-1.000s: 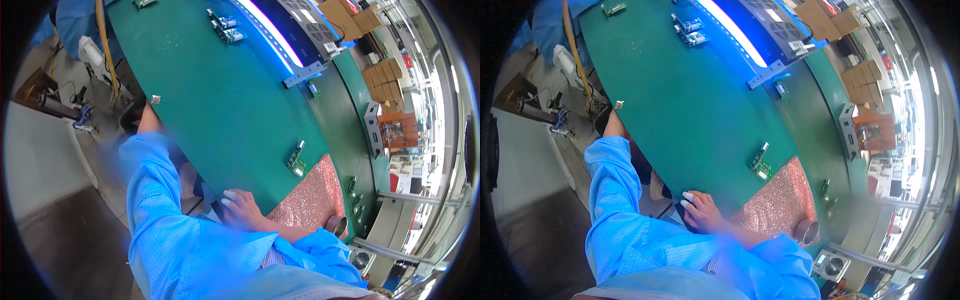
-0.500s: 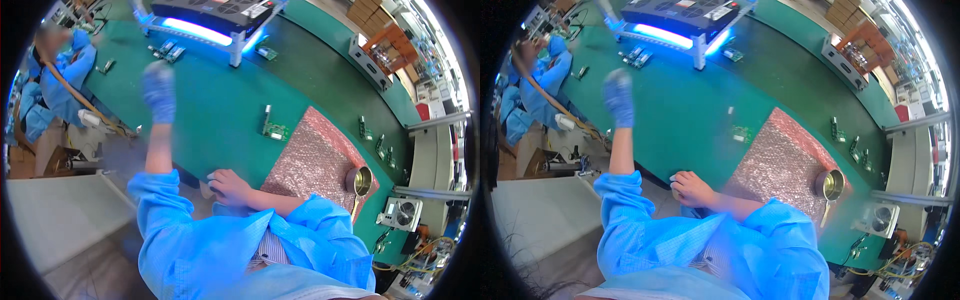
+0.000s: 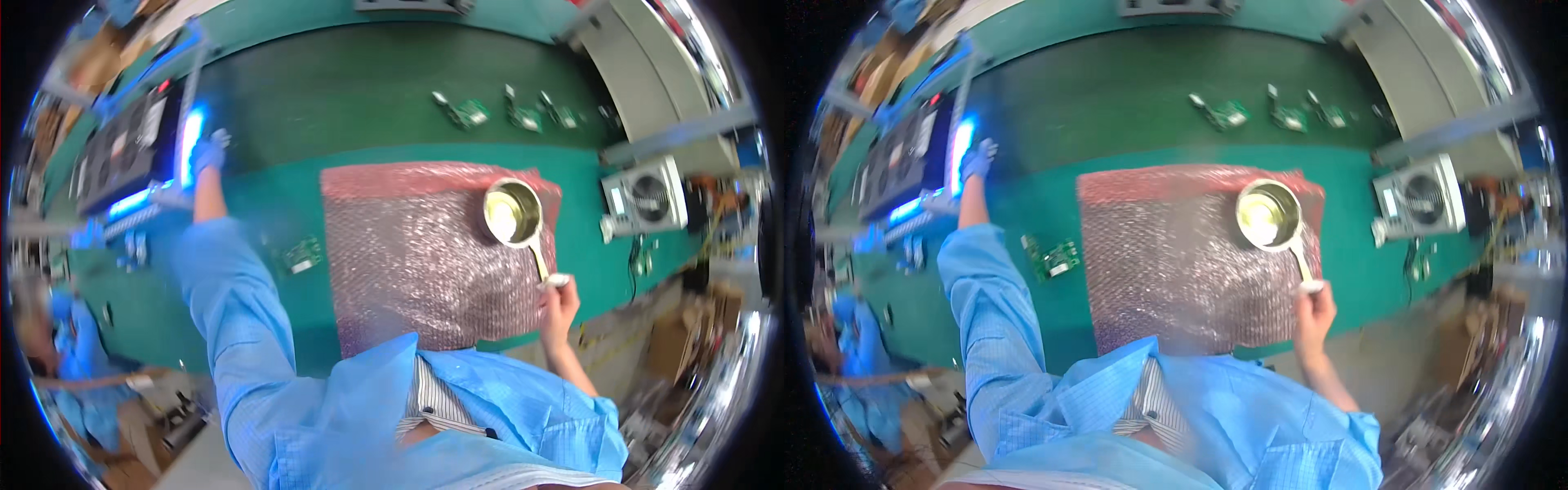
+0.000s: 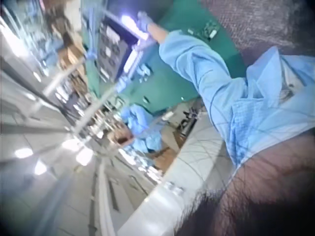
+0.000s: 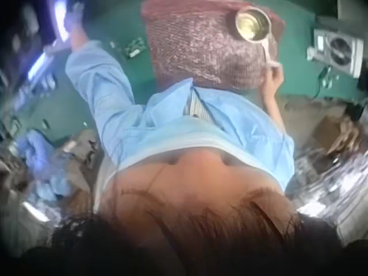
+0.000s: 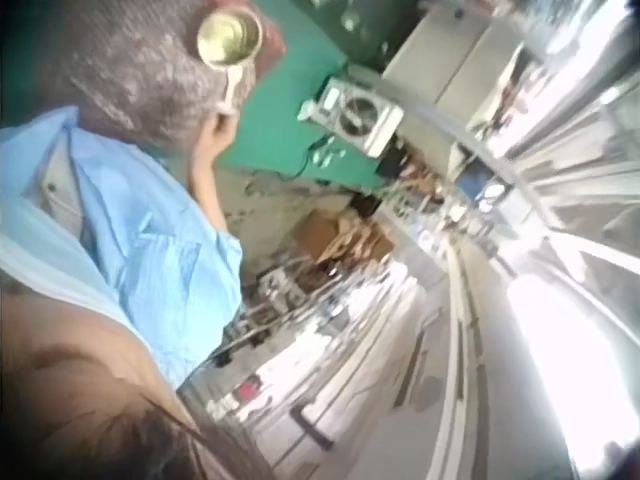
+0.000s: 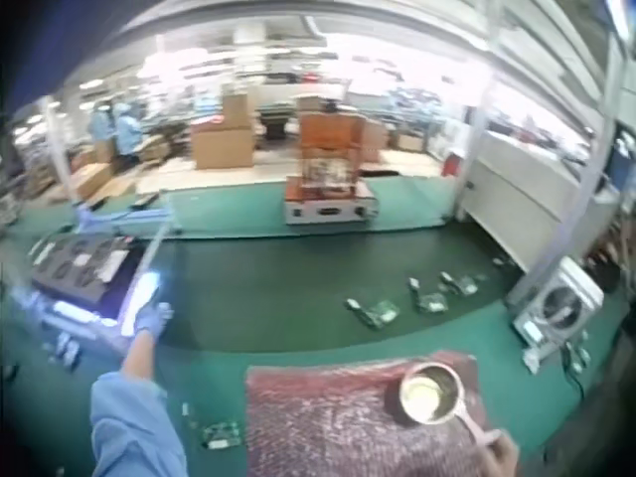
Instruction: Applying a liquid coating to electronic circuit boards using a manual brush.
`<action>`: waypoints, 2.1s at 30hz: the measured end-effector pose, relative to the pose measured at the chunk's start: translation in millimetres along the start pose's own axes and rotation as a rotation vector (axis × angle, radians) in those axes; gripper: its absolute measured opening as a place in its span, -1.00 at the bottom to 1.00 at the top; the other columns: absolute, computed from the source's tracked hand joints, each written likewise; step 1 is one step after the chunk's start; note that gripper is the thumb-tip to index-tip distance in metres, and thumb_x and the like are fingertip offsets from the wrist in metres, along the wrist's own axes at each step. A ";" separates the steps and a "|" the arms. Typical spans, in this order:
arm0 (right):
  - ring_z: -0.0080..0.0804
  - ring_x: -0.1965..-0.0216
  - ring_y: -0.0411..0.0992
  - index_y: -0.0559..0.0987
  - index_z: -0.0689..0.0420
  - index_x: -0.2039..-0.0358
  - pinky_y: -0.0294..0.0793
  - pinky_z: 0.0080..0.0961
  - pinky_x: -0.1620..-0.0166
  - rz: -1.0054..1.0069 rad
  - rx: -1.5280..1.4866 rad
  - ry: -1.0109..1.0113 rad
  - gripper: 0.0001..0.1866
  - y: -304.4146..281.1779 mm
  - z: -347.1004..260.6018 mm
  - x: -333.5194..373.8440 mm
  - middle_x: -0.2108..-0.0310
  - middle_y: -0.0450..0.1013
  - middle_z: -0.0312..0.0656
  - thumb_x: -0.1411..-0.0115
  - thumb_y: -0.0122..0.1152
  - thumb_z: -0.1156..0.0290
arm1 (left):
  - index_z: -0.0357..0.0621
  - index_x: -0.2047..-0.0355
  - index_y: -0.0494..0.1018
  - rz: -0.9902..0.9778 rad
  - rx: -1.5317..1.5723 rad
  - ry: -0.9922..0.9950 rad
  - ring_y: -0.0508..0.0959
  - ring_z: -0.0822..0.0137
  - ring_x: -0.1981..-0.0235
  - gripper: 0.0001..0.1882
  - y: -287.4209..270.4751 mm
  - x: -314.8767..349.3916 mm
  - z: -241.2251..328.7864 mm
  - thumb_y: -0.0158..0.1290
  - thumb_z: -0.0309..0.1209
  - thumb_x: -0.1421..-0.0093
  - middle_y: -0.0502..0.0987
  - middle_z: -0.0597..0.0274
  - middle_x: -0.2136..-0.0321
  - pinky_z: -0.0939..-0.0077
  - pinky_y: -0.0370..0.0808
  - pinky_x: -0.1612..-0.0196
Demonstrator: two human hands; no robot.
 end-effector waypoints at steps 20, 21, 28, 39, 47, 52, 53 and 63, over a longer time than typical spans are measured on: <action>-0.09 0.36 0.34 0.42 0.18 0.43 0.35 -0.26 0.27 0.117 1.162 -0.281 -0.74 -59.5 67.6 -31.5 0.42 0.39 -0.14 0.18 0.19 0.39 | -0.07 0.35 0.37 -0.162 0.849 -0.117 0.41 0.44 0.67 -0.81 102.6 255.7 143.0 -0.01 -0.24 -0.12 0.45 0.29 0.58 0.68 0.30 0.75; -0.09 0.36 0.34 0.42 0.18 0.43 0.35 -0.26 0.27 0.095 1.162 -0.304 -0.74 -58.4 65.2 -34.0 0.42 0.39 -0.14 0.18 0.19 0.39 | -0.08 0.37 0.39 -0.167 0.833 -0.143 0.41 0.47 0.68 -0.76 104.3 271.4 142.5 -0.04 -0.18 -0.16 0.46 0.33 0.59 0.68 0.27 0.78; -0.50 0.61 0.33 0.42 0.22 0.31 0.30 -0.60 0.55 0.142 0.358 -0.104 -0.71 -88.7 68.2 -76.7 0.52 0.41 -0.25 0.06 0.21 0.42 | -0.21 0.20 0.34 -0.898 1.358 -0.280 0.43 0.46 0.65 -0.65 187.2 353.7 142.9 -0.10 -0.18 -0.18 0.48 0.14 0.44 0.68 0.25 0.82; -0.73 0.67 0.22 0.44 0.18 0.37 0.16 -0.77 0.64 0.195 -0.258 -0.194 -0.84 -84.1 36.9 -98.6 0.63 0.33 -0.36 -0.11 0.10 0.36 | -0.10 0.40 0.34 -0.605 1.218 -0.369 0.53 0.20 0.45 -0.88 275.4 439.3 172.4 0.04 -0.41 -0.08 0.47 0.09 0.41 0.39 0.57 0.52; -0.71 0.67 0.24 0.44 0.14 0.38 0.18 -0.75 0.64 -0.081 -0.128 0.005 -0.85 -35.9 58.1 -111.9 0.63 0.35 -0.37 -0.10 0.12 0.35 | -0.16 0.39 0.33 -0.725 1.223 -0.294 0.54 0.21 0.47 -0.85 269.5 439.4 173.8 0.04 -0.39 -0.08 0.48 0.10 0.43 0.44 0.57 0.54; -0.70 0.70 0.25 0.45 0.16 0.45 0.20 -0.74 0.67 -0.102 -0.098 0.017 -0.86 -28.4 64.6 -115.0 0.65 0.36 -0.34 -0.09 0.11 0.36 | -0.19 0.36 0.34 -0.699 1.188 -0.289 0.54 0.26 0.51 -0.81 267.3 437.8 165.6 0.04 -0.36 -0.09 0.49 0.12 0.45 0.51 0.55 0.60; -0.70 0.70 0.25 0.45 0.16 0.45 0.20 -0.74 0.67 -0.101 -0.097 0.019 -0.86 -27.8 64.2 -115.6 0.65 0.36 -0.34 -0.09 0.11 0.36 | -0.20 0.34 0.37 -0.746 1.154 -0.249 0.55 0.29 0.50 -0.78 266.3 437.7 169.7 0.03 -0.31 -0.10 0.50 0.11 0.43 0.55 0.56 0.58; -0.69 0.69 0.27 0.47 0.17 0.43 0.23 -0.75 0.65 -0.116 -0.018 0.026 -0.85 -27.6 58.1 -118.3 0.64 0.38 -0.32 -0.09 0.11 0.34 | -0.14 0.33 0.39 -0.640 1.058 -0.246 0.55 0.31 0.43 -0.77 262.8 431.5 175.3 0.03 -0.26 -0.10 0.50 0.16 0.41 0.54 0.57 0.52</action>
Point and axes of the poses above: each hand's wrist, its own x-axis away from the middle knuckle, its own y-axis out of the palm, z = x × y, the point moved 8 cm from there along -x, towards the middle knuckle
